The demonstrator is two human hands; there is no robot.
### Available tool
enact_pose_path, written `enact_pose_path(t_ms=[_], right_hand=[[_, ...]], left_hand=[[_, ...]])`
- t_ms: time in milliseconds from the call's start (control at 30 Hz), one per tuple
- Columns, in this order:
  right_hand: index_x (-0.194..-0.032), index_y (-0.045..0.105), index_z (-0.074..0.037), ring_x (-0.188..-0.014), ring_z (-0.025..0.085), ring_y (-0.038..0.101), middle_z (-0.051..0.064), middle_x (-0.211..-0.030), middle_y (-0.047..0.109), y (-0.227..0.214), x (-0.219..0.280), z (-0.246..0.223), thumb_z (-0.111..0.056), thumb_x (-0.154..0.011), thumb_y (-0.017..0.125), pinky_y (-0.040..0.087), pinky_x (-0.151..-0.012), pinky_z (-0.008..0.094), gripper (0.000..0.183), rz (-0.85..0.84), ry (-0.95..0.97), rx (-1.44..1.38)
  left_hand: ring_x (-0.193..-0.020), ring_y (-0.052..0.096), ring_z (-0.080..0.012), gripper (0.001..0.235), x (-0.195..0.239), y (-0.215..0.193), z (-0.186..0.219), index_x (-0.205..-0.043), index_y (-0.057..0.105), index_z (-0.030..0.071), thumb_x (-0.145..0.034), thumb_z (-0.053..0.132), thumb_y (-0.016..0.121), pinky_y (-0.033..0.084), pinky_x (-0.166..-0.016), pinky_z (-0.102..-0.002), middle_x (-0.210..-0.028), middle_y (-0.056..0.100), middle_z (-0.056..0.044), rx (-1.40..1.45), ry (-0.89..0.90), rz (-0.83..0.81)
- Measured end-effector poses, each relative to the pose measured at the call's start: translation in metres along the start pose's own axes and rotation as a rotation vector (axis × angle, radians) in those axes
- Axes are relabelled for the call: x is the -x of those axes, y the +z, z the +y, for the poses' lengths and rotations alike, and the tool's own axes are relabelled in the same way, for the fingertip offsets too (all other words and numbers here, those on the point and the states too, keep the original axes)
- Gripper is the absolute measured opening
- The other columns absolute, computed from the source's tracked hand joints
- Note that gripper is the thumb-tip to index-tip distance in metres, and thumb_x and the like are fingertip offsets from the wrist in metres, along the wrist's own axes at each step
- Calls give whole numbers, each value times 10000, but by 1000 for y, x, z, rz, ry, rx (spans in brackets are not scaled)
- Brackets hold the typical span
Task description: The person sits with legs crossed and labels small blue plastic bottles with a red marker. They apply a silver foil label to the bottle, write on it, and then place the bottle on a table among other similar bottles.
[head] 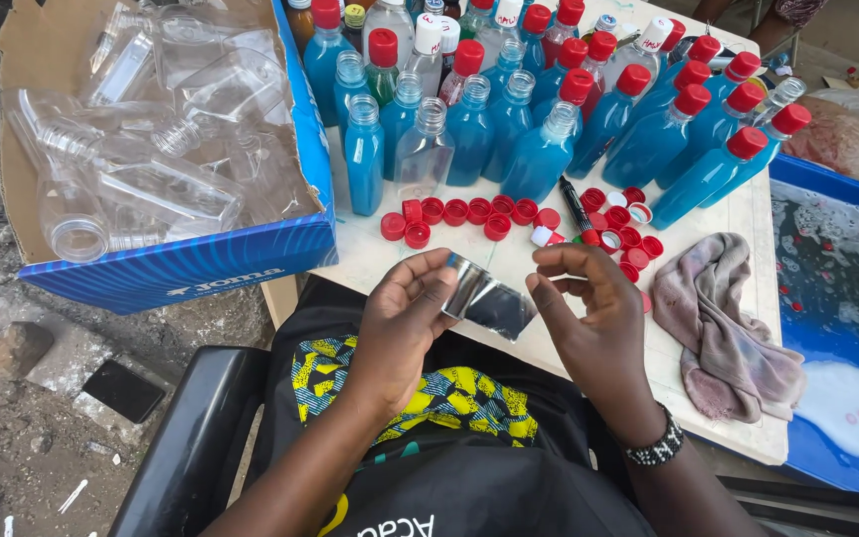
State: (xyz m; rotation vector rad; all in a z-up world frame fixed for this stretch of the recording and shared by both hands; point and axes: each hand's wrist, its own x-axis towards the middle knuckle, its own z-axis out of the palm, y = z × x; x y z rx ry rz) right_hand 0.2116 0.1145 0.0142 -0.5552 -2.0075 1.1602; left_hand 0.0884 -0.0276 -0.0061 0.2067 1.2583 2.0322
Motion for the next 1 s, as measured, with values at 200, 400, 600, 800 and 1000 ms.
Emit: enact_pose_path(t_ms=[200, 400, 600, 800, 1000], right_hand=[[-932, 764, -29, -853, 285, 741, 122, -899, 751, 5, 8, -33, -28, -865, 814, 609, -761, 341, 84, 24, -279, 75], [-937, 771, -76, -750, 247, 703, 83, -871, 759, 4, 13, -35, -39, -834, 844, 581, -742, 359, 131, 86, -300, 187], [-875, 758, -38, -672, 251, 698, 113, -754, 725, 3, 16, -38, 5, -825, 820, 568, -729, 362, 90, 88, -248, 175], [-874, 702, -78, -733, 100, 636, -2, -815, 704, -4, 13, -35, -15, -855, 703, 525, -725, 254, 66, -38, -192, 219], [-926, 721, -49, -787, 108, 686, 27, -848, 725, -9, 12, -44, -48, -861, 736, 546, -749, 240, 67, -94, -139, 155]], left_hand=[[-1083, 739, -264, 604, 20, 16, 2, -1257, 632, -72, -738, 104, 884, 638, -918, -367, -1144, 685, -182, -143, 228, -92], [-1054, 763, -270, 479, 29, 21, 14, -1121, 718, 67, -694, 136, 923, 633, -866, -342, -1095, 751, -100, -631, 694, 10], [-1016, 757, -350, 405, 38, 25, 30, -1095, 700, 55, -731, 14, 871, 649, -825, -409, -1093, 744, -142, -743, 958, -48], [-1155, 735, -248, 453, 40, 21, 28, -1215, 631, 67, -807, 15, 822, 601, -1016, -342, -1215, 727, -117, -829, 962, -114], [-1127, 745, -229, 427, 42, 24, 29, -1186, 642, 73, -793, 14, 799, 608, -975, -321, -1195, 739, -103, -809, 952, -92]])
